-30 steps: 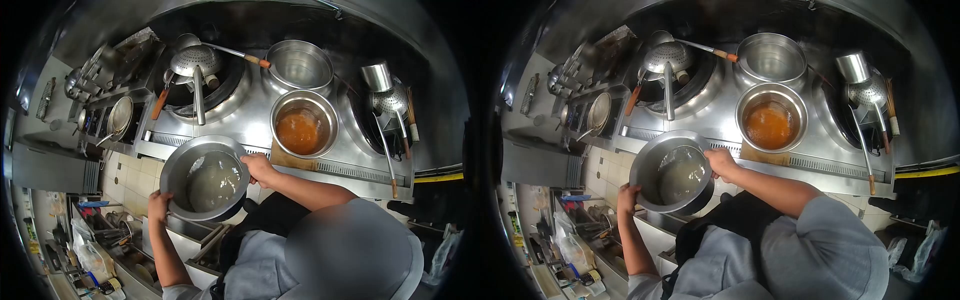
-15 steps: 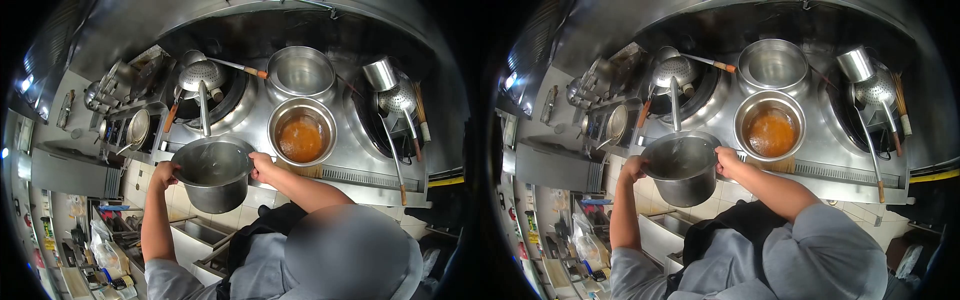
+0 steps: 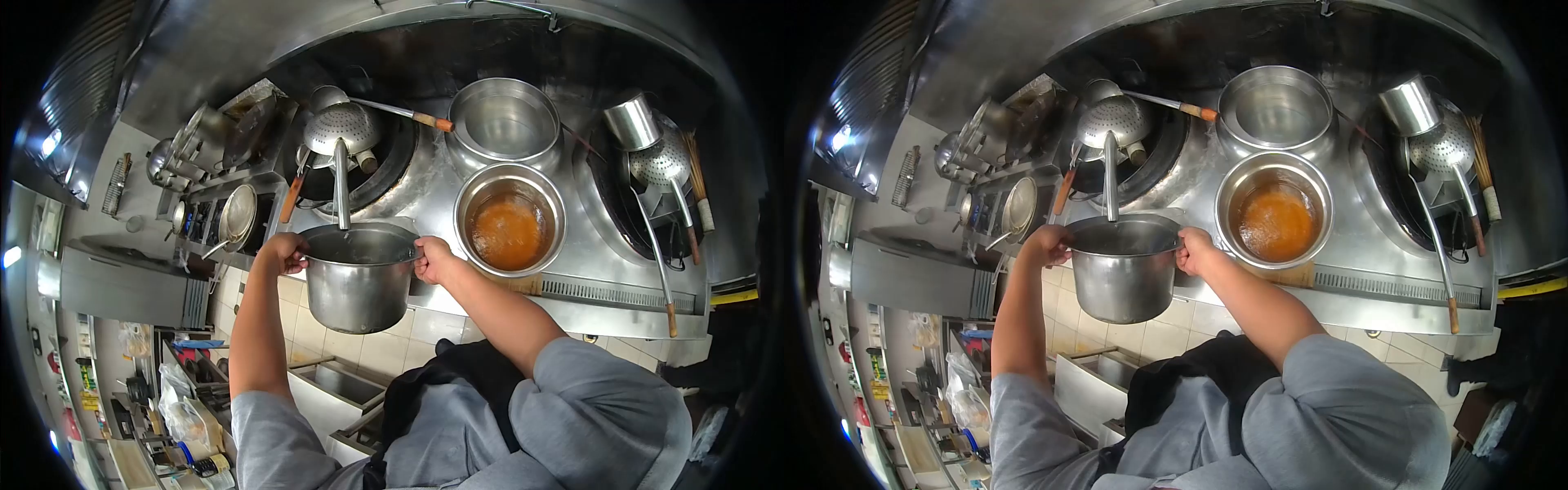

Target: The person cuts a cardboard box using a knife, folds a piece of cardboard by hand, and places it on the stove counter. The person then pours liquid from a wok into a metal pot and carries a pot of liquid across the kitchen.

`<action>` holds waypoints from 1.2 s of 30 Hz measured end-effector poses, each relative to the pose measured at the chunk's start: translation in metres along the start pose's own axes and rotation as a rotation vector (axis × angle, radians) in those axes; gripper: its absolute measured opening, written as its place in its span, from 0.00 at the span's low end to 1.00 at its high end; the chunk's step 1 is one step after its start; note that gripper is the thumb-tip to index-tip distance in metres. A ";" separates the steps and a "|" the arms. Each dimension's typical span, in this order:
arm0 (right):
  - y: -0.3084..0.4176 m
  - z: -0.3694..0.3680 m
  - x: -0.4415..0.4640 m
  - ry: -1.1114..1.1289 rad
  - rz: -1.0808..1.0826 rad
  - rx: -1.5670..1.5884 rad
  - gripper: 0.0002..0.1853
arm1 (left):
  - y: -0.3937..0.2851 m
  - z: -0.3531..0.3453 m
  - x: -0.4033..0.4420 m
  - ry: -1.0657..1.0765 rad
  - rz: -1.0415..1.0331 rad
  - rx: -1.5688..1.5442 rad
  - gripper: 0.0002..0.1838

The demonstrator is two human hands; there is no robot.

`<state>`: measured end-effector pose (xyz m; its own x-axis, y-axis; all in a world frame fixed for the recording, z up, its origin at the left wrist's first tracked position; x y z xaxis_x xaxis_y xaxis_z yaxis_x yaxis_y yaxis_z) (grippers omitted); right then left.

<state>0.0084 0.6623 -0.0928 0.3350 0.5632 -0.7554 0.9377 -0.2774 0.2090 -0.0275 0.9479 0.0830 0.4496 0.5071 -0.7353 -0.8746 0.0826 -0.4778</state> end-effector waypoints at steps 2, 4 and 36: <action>0.003 0.000 0.004 0.008 -0.013 0.030 0.11 | -0.009 -0.003 0.005 0.002 0.011 -0.028 0.05; 0.005 0.004 0.012 -0.012 -0.036 0.047 0.12 | -0.017 -0.009 0.009 0.011 0.025 -0.053 0.05; -0.052 0.222 -0.158 -0.140 0.074 -0.167 0.18 | -0.087 -0.098 0.060 -0.155 -0.132 0.247 0.12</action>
<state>-0.1135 0.4148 -0.1220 0.3982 0.4297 -0.8104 0.9172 -0.1748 0.3580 0.0931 0.8873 0.0330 0.5462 0.6008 -0.5837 -0.8364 0.3531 -0.4192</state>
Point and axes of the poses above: each hand's wrist, its own x-axis towards the middle knuckle, its own z-axis out of the back of the hand, y = z × x, the point moved 1 cm from there along x, towards the middle knuckle, and after that the axes turned 9 degrees about -x, right-handed, at the moved point
